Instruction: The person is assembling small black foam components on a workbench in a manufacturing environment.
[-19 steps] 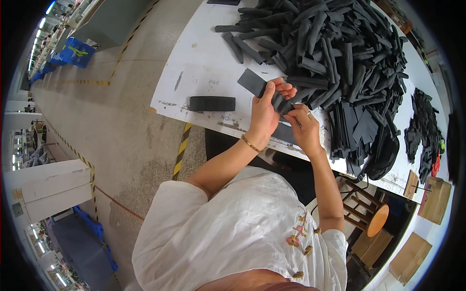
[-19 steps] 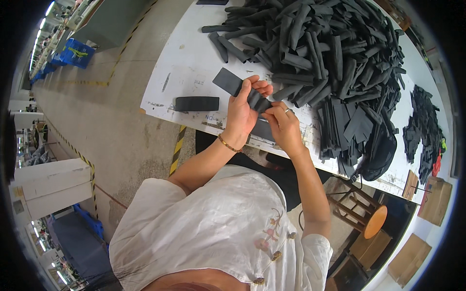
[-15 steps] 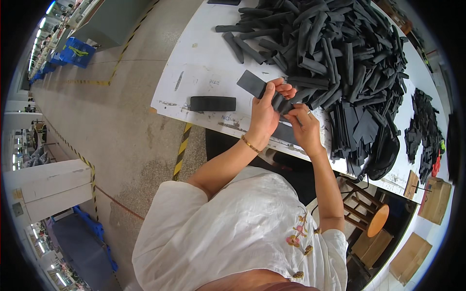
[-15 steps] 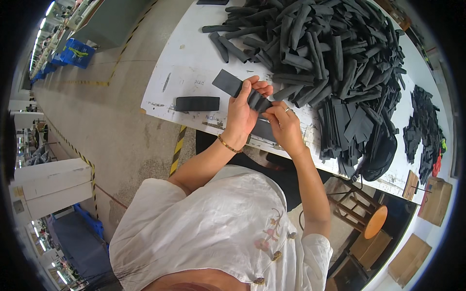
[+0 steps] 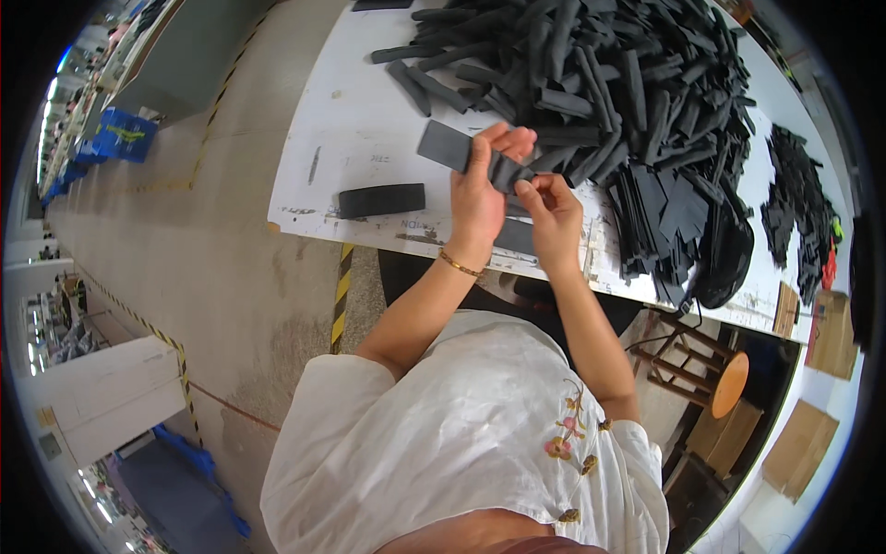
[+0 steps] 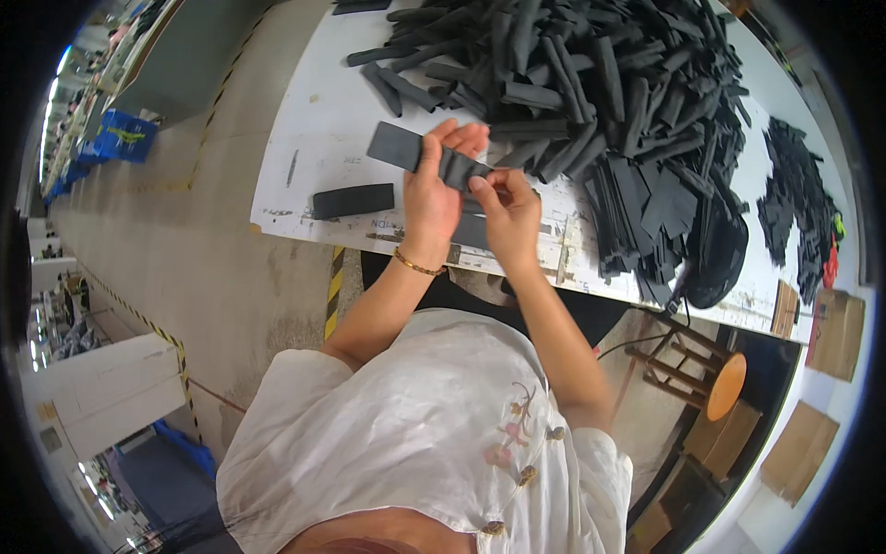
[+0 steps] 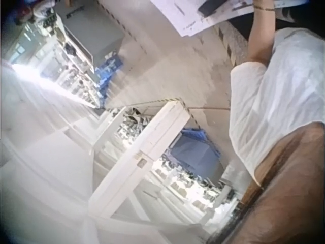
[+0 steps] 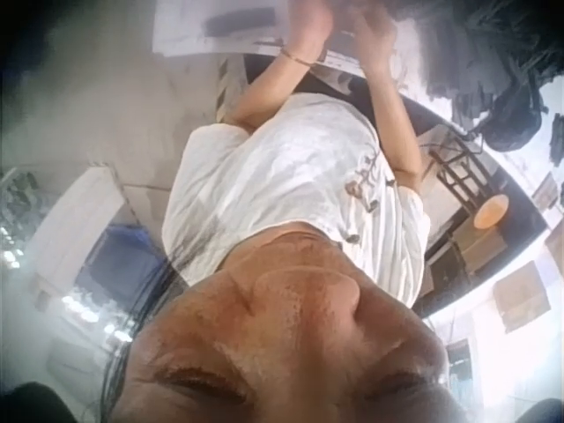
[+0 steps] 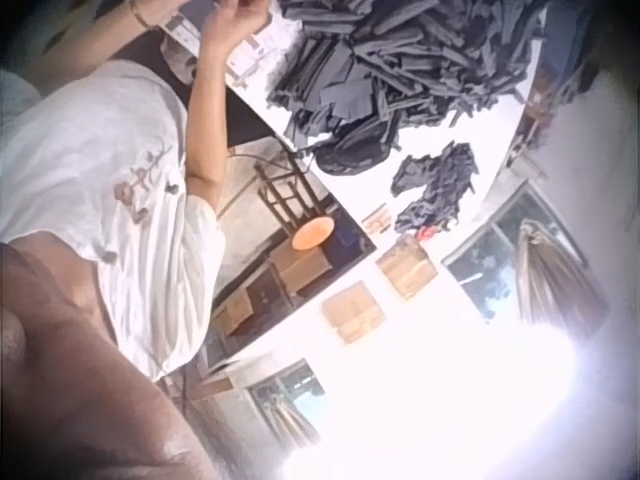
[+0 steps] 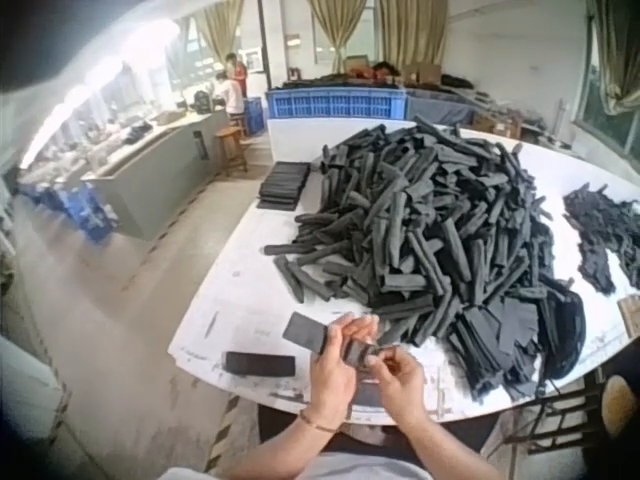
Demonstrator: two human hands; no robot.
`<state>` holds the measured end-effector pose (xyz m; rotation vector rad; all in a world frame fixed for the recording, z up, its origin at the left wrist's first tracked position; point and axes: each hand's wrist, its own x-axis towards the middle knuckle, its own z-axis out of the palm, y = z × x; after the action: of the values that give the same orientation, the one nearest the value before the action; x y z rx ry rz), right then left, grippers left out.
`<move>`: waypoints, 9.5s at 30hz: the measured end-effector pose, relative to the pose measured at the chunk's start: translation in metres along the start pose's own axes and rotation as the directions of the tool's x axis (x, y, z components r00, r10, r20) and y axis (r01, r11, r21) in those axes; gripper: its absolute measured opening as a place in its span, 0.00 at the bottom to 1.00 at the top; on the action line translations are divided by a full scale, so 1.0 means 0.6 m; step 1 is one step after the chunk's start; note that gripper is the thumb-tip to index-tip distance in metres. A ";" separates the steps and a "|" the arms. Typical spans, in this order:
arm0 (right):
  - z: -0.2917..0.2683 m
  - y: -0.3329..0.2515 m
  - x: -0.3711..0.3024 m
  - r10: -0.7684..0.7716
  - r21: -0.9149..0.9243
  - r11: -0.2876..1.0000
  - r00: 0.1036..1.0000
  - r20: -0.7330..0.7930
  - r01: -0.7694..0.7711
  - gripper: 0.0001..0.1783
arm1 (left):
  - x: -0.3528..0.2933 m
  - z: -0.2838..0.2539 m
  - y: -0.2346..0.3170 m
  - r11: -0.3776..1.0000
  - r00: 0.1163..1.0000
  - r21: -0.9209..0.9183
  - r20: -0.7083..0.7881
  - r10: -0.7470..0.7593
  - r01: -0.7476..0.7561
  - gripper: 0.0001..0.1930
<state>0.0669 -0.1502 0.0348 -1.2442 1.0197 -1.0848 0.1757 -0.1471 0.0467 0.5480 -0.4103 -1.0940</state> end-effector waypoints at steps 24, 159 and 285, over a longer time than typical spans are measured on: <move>-0.056 -0.058 -0.024 -0.683 -0.468 0.627 0.728 0.053 0.623 0.07 | -0.004 -0.059 0.050 0.998 0.999 -0.047 -0.009 -0.052 0.052 0.09; -0.019 -0.040 -0.025 -0.508 -0.663 0.502 0.810 0.293 0.555 0.31 | 0.011 -0.026 0.010 0.969 0.965 0.117 0.121 -0.232 0.218 0.13; -0.088 0.017 0.022 0.195 0.109 0.974 0.979 0.065 -0.201 0.12 | -0.015 -0.081 0.024 0.966 0.983 0.222 -0.155 -0.102 0.136 0.08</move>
<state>0.0187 -0.1731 0.0209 -1.0501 1.0032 -0.9365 0.2101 -0.1231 0.0162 0.8625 -0.3861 -1.1209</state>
